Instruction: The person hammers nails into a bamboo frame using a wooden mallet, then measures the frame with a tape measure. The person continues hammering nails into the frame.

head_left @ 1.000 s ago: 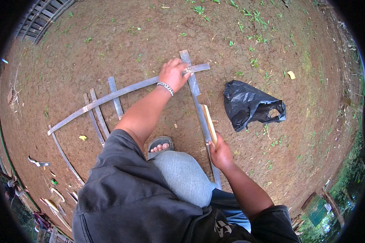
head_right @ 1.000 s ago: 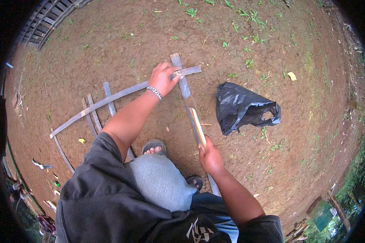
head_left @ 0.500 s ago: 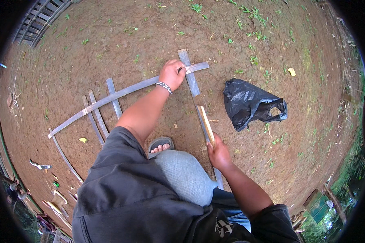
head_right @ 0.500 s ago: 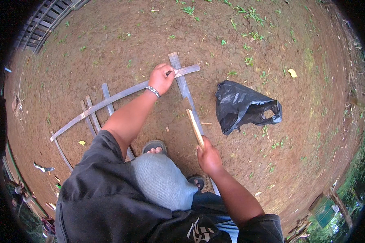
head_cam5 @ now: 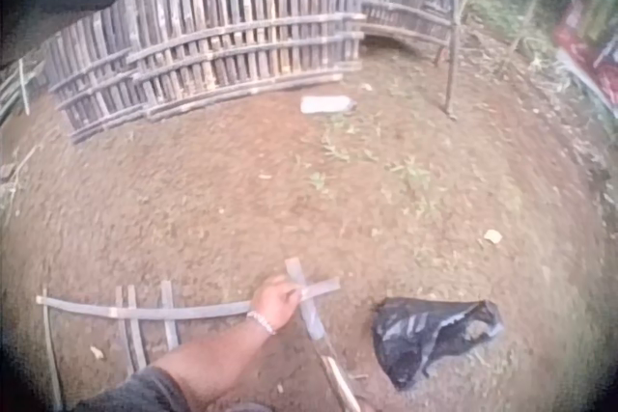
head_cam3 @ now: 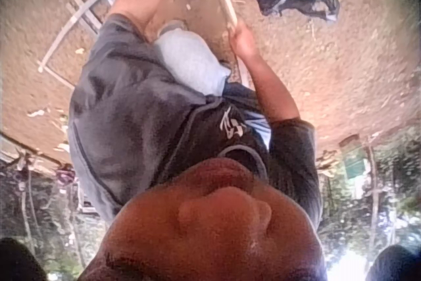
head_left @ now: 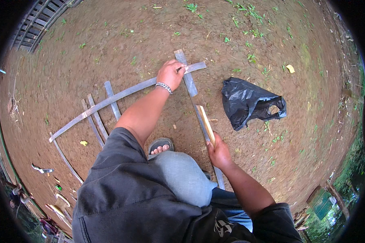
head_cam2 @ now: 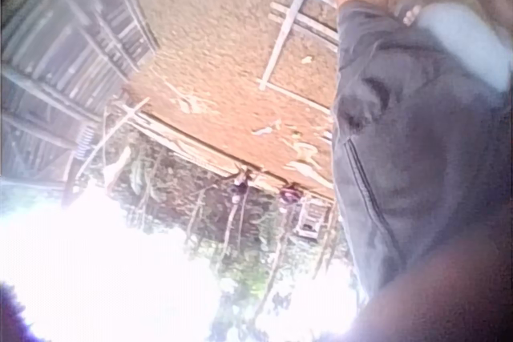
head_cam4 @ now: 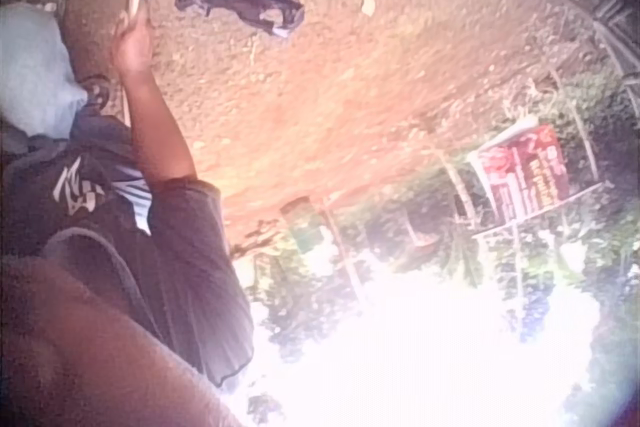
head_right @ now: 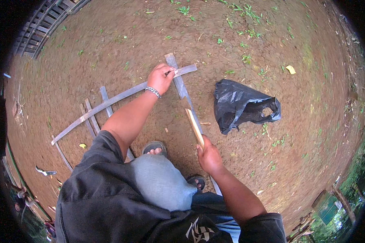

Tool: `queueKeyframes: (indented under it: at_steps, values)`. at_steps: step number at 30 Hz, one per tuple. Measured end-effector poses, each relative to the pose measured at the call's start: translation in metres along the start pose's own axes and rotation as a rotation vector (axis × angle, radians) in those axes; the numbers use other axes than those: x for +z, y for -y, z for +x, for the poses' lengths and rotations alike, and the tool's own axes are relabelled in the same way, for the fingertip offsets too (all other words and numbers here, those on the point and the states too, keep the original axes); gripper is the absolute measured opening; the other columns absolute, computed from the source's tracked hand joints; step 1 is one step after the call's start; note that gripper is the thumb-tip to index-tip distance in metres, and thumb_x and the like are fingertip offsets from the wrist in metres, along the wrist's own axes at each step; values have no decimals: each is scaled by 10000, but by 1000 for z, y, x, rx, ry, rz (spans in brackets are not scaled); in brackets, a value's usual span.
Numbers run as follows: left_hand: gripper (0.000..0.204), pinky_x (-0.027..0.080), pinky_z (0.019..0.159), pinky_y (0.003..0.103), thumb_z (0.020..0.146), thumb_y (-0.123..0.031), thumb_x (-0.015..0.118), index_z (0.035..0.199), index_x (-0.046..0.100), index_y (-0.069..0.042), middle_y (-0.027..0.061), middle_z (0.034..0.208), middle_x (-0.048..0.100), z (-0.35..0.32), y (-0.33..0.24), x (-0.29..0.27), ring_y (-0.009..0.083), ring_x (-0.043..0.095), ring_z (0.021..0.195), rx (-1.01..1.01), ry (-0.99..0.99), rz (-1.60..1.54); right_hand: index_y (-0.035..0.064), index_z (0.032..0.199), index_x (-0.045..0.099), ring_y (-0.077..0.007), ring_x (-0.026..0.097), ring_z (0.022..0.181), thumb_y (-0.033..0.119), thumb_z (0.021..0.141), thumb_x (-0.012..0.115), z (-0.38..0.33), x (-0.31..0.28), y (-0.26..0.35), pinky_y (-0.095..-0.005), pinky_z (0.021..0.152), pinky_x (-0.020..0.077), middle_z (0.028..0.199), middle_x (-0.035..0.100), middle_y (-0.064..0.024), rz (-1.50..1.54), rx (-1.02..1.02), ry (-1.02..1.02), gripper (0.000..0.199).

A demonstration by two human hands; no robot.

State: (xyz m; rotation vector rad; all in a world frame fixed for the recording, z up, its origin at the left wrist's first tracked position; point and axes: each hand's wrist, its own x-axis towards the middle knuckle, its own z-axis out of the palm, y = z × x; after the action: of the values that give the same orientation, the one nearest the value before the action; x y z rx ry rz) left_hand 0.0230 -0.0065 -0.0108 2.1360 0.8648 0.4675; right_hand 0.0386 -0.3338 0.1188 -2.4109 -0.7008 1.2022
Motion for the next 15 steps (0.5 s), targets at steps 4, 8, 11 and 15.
queueKeyframes:
  at_steps: [4,8,11,15]
  values:
    - [154,523,886,407,865,-202,709,953,769,-90,87,978,697,0,1,0,303,650,997,-24,11,-15,100,1367,476,-520,644,915,180,974,588,-2,-2,0,-584,806,510,955,663,-313,3,-20,-13,417]
    - [125,529,866,399,858,-187,723,937,769,-101,74,961,692,-1,-7,0,287,651,983,-4,-1,78,100,1374,473,-519,645,915,186,976,585,-3,-7,5,-582,808,510,964,665,-313,-23,-16,-5,422]
    - [116,529,866,402,852,-191,732,913,763,-97,66,957,689,-2,-7,0,277,647,980,43,-20,120,101,1380,470,-516,646,923,188,977,583,-3,-8,9,-582,819,508,972,666,-314,-27,3,13,428]
    - [115,527,859,406,843,-203,744,888,756,-98,49,940,684,-4,-13,0,269,641,958,69,-47,136,107,1398,456,-510,646,946,193,981,578,-1,-9,9,-584,836,503,990,667,-315,-28,21,29,443]
